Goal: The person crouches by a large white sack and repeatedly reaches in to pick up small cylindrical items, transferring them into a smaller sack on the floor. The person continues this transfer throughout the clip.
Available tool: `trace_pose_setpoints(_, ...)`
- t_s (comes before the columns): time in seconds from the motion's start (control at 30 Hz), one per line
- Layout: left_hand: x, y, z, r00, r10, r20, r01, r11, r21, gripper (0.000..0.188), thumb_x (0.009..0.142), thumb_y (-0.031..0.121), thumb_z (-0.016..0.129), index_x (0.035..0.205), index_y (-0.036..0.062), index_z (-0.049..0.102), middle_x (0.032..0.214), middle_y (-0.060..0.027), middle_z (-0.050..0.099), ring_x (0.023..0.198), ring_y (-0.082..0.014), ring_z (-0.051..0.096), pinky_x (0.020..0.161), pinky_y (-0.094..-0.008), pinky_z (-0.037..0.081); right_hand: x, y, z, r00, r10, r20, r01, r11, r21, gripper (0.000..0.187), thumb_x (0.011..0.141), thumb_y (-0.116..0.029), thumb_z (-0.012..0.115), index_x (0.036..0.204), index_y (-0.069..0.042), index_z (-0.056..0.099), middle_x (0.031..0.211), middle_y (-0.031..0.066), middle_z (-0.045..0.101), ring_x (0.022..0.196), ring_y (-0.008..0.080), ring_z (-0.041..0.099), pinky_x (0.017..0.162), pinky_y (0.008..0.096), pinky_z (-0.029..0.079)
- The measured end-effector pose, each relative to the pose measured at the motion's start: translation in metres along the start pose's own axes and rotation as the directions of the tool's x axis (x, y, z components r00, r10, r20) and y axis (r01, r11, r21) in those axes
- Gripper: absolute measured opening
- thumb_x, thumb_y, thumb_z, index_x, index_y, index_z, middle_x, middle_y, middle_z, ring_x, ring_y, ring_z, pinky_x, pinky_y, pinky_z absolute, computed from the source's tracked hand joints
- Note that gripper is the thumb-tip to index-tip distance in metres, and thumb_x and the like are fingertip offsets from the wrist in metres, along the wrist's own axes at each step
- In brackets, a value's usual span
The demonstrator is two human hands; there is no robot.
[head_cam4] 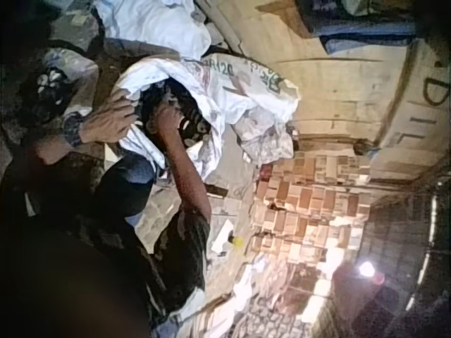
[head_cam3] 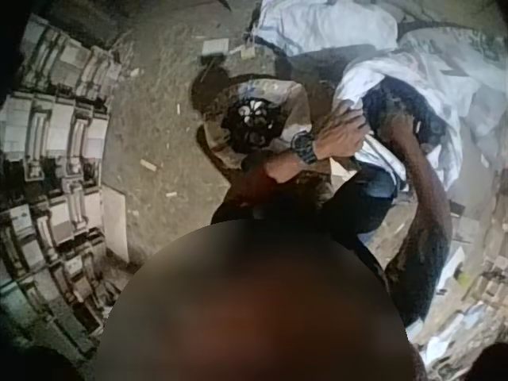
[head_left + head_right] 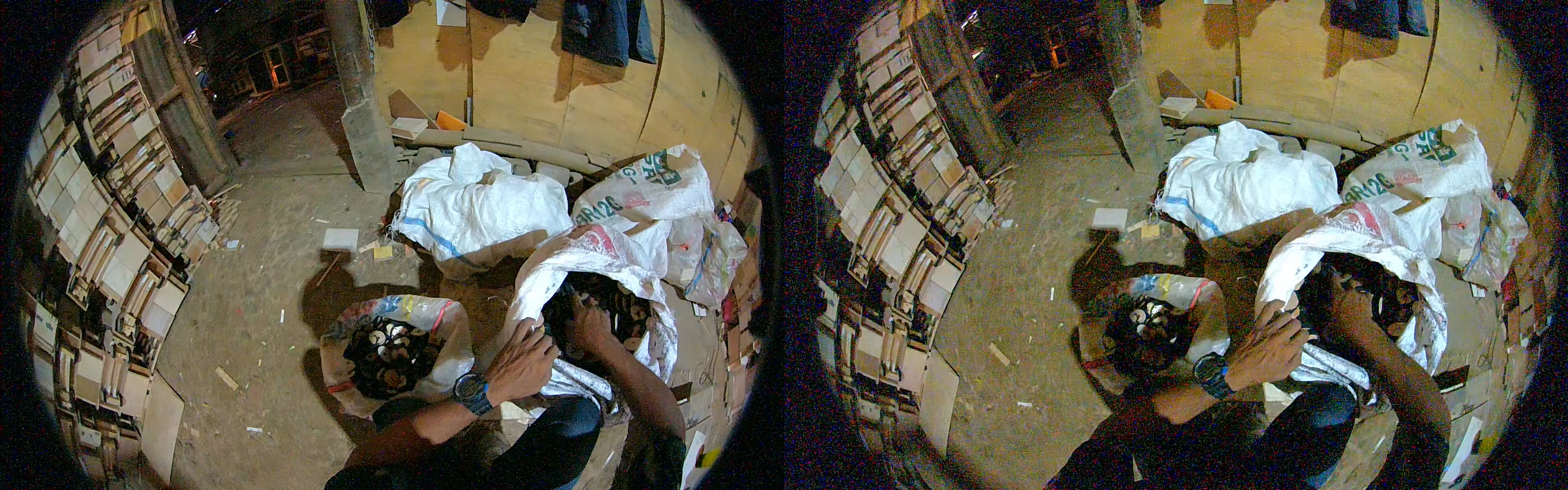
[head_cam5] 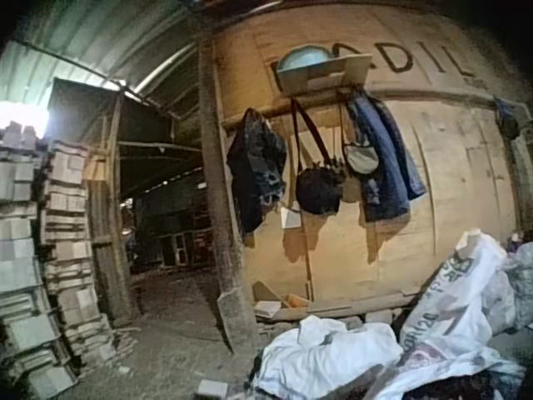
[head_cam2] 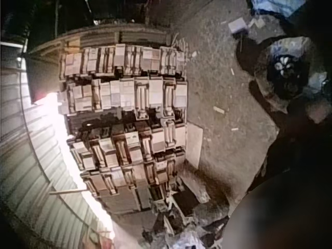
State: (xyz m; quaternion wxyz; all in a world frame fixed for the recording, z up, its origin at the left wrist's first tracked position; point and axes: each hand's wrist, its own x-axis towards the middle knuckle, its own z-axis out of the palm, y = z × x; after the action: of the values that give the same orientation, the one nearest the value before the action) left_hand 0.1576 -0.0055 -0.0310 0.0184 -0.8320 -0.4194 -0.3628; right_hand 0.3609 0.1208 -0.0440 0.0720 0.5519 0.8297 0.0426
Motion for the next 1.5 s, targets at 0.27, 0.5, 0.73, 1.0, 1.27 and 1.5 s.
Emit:
trace_pose_setpoints(0.27,-0.002,-0.003,0.001,0.998,0.057,-0.009,-0.056,0.997,0.059,0.025,0.079,0.021,0.061,0.097,0.0058,0.067,0.097,-0.0121,0.062,0.110,-0.0302,0.056,0.104,-0.0544,0.033,0.012,0.016,-0.015,0.992,-0.018,0.123,-0.001,0.989,0.148,0.052,0.087,-0.032,0.060,0.134,-0.011,0.055,0.102,0.0272,0.063,0.098,0.0408,0.063,0.084,0.0494,0.052)
trace_pose_setpoints(0.5,-0.003,-0.005,0.003,1.000,0.000,-0.016,0.000,1.000,0.008,0.020,0.081,0.018,0.060,0.091,0.0029,0.069,0.097,-0.0145,0.064,0.114,-0.0313,0.055,0.107,-0.0533,0.030,-0.047,0.031,-0.078,0.996,0.001,0.090,-0.089,0.088,0.992,0.078,0.073,-0.001,0.076,0.144,-0.001,0.043,0.130,0.0080,0.058,0.111,0.0215,0.061,0.094,0.0342,0.051)
trace_pose_setpoints(0.73,0.009,-0.002,-0.016,0.991,-0.106,0.083,0.112,0.991,-0.072,0.043,0.076,0.017,0.069,0.115,-0.0007,0.063,0.122,-0.0232,0.060,0.111,-0.0355,0.057,0.102,-0.0490,0.042,-0.081,0.026,-0.099,0.992,-0.128,0.001,-0.060,-0.456,0.888,0.091,0.072,-0.009,0.083,0.150,-0.008,0.036,0.141,0.0109,0.051,0.121,0.0232,0.057,0.102,0.0363,0.049)
trace_pose_setpoints(1.0,0.018,0.000,-0.012,0.938,-0.347,0.007,0.253,0.669,-0.699,0.074,0.085,0.046,0.072,0.140,0.0038,0.048,0.135,-0.0183,0.053,0.129,-0.0319,0.047,0.106,-0.0412,0.039,-0.082,-0.015,-0.094,0.896,-0.403,0.186,-0.314,-0.281,0.907,0.066,0.094,-0.028,0.065,0.150,-0.010,0.035,0.140,0.0125,0.051,0.104,0.0227,0.066,0.082,0.0361,0.060)
trace_pose_setpoints(1.27,0.013,-0.008,0.002,0.835,-0.549,0.030,0.416,0.595,-0.688,0.027,0.092,0.024,0.068,0.104,0.0005,0.069,0.100,-0.0119,0.070,0.094,-0.0213,0.065,0.087,-0.0326,0.049,-0.061,0.009,-0.098,0.964,-0.096,0.246,-0.212,0.277,0.937,0.042,0.092,-0.033,0.068,0.115,0.001,0.061,0.091,0.0122,0.070,0.067,0.0167,0.069,0.051,0.0281,0.057)
trace_pose_setpoints(1.5,0.011,-0.029,-0.009,0.647,-0.606,0.463,0.308,-0.348,-0.885,0.038,0.098,0.035,0.059,0.126,0.0105,0.058,0.102,-0.0046,0.065,0.091,-0.0143,0.062,0.076,-0.0295,0.051,-0.022,0.064,-0.067,0.966,-0.257,-0.006,0.222,0.823,0.523,0.037,0.093,-0.023,0.065,0.121,0.002,0.060,0.104,0.0187,0.069,0.087,0.0244,0.066,0.081,0.0394,0.052)
